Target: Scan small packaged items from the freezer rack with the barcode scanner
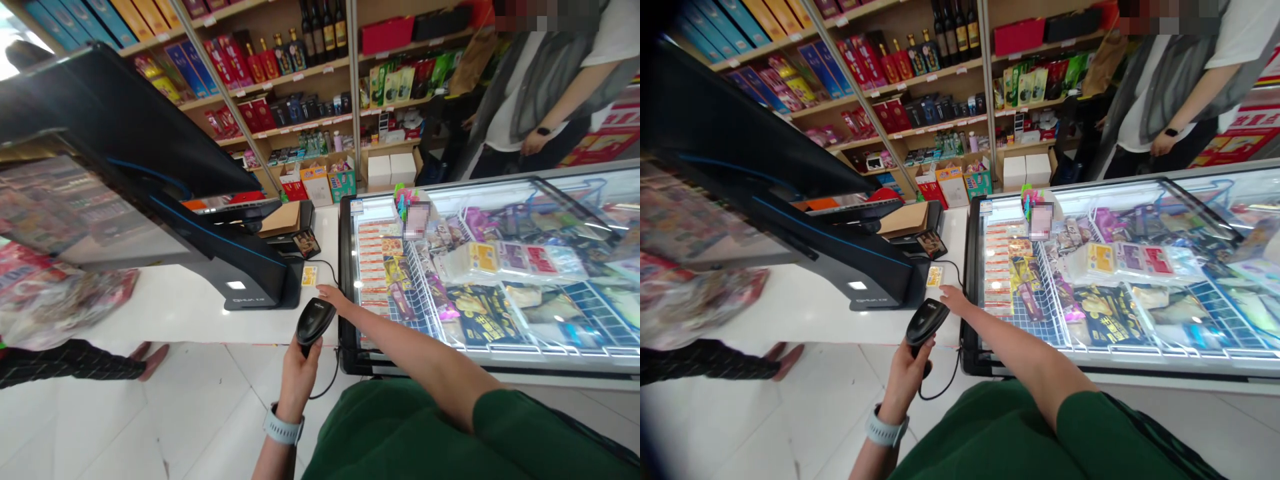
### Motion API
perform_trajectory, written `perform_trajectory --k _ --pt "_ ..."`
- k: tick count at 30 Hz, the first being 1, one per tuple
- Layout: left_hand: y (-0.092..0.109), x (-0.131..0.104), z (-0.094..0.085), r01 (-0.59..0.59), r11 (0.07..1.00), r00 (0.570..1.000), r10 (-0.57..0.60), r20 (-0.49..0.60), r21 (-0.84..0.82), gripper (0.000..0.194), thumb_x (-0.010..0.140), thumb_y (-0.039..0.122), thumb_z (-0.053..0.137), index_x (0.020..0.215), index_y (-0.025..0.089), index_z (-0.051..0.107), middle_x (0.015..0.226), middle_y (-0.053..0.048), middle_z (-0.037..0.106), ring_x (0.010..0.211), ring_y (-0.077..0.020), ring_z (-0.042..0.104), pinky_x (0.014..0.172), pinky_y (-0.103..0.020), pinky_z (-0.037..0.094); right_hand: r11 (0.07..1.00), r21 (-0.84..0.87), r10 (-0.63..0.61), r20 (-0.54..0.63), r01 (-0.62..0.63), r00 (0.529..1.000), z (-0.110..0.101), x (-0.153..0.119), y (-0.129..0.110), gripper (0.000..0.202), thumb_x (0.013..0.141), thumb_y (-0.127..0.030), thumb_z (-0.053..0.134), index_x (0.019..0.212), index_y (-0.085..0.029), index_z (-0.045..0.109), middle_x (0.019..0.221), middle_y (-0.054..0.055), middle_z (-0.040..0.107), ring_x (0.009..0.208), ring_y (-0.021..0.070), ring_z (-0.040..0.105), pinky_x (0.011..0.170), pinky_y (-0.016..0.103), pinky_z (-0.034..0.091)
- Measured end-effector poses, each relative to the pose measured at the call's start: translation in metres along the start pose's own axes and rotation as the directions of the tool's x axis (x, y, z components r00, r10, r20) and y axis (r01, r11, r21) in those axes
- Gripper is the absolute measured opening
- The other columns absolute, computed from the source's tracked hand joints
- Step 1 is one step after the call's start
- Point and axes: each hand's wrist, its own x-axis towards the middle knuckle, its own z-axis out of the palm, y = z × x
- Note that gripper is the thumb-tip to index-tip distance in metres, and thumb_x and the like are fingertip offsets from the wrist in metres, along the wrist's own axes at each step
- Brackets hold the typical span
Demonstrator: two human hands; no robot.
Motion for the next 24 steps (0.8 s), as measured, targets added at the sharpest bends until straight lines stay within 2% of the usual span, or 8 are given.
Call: perform_trajectory --k 5,11,16,20,24 --pt "0.009 0.011 0.009 -0.088 0.995 0.995 0.086 0.047 0.055 0.041 0.079 0.045 0.061 0.105 0.013 0.063 0.097 -0.011 0.071 0.095 -0.0259 0.065 0.085 -0.039 0.048 1.000 0.003 -0.005 -0.032 0.005 0.999 -0.025 -0.022 -0.010 0.033 0.071 -0.030 0.069 0.103 -0.024 0.070 0.106 0.004 0.071 0.107 0.0274 0.062 0.096 0.041 0.046" --pt "0.024 0.021 0.027 -0.166 0.985 0.983 0.161 0.091 0.051 0.040 0.079 0.045 0.061 0.103 0.013 0.064 0.084 -0.009 0.071 0.085 -0.0247 0.066 0.078 -0.036 0.051 1.000 -0.011 -0.014 -0.141 0.013 0.990 -0.065 -0.050 -0.013 0.023 0.073 -0.026 0.063 0.094 -0.024 0.072 0.093 0.001 0.074 0.098 0.0247 0.065 0.090 0.041 0.050" --pt "0.038 0.025 0.044 -0.214 0.977 0.968 0.211 0.137 0.014 0.038 0.077 0.044 0.062 0.100 0.014 0.065 0.081 -0.008 0.071 0.082 -0.0244 0.067 0.076 -0.036 0.052 0.998 -0.052 0.008 -0.292 -0.024 0.956 -0.104 -0.076 0.002 0.030 0.073 -0.020 0.061 0.101 -0.024 0.071 0.101 0.004 0.073 0.099 0.0240 0.065 0.092 0.041 0.049" --pt "0.045 0.027 0.057 -0.262 0.965 0.940 0.262 0.218 -0.031 0.036 0.080 0.041 0.060 0.105 0.015 0.064 0.098 -0.010 0.071 0.094 -0.0245 0.066 0.083 -0.036 0.051 0.991 -0.115 0.020 -0.402 -0.073 0.915 -0.133 -0.106 0.021 0.032 0.075 -0.023 0.058 0.105 -0.022 0.070 0.111 0.007 0.071 0.103 0.0246 0.065 0.096 0.043 0.047" --pt "0.050 0.026 0.066 -0.275 0.960 0.908 0.275 0.316 -0.046 0.036 0.083 0.037 0.058 0.112 0.016 0.061 0.110 -0.010 0.070 0.103 -0.0243 0.064 0.090 -0.037 0.048 0.969 -0.198 0.031 -0.492 -0.147 0.870 -0.160 -0.141 0.037 0.034 0.078 -0.026 0.053 0.107 -0.019 0.069 0.111 0.011 0.070 0.101 0.0263 0.066 0.094 0.045 0.048"
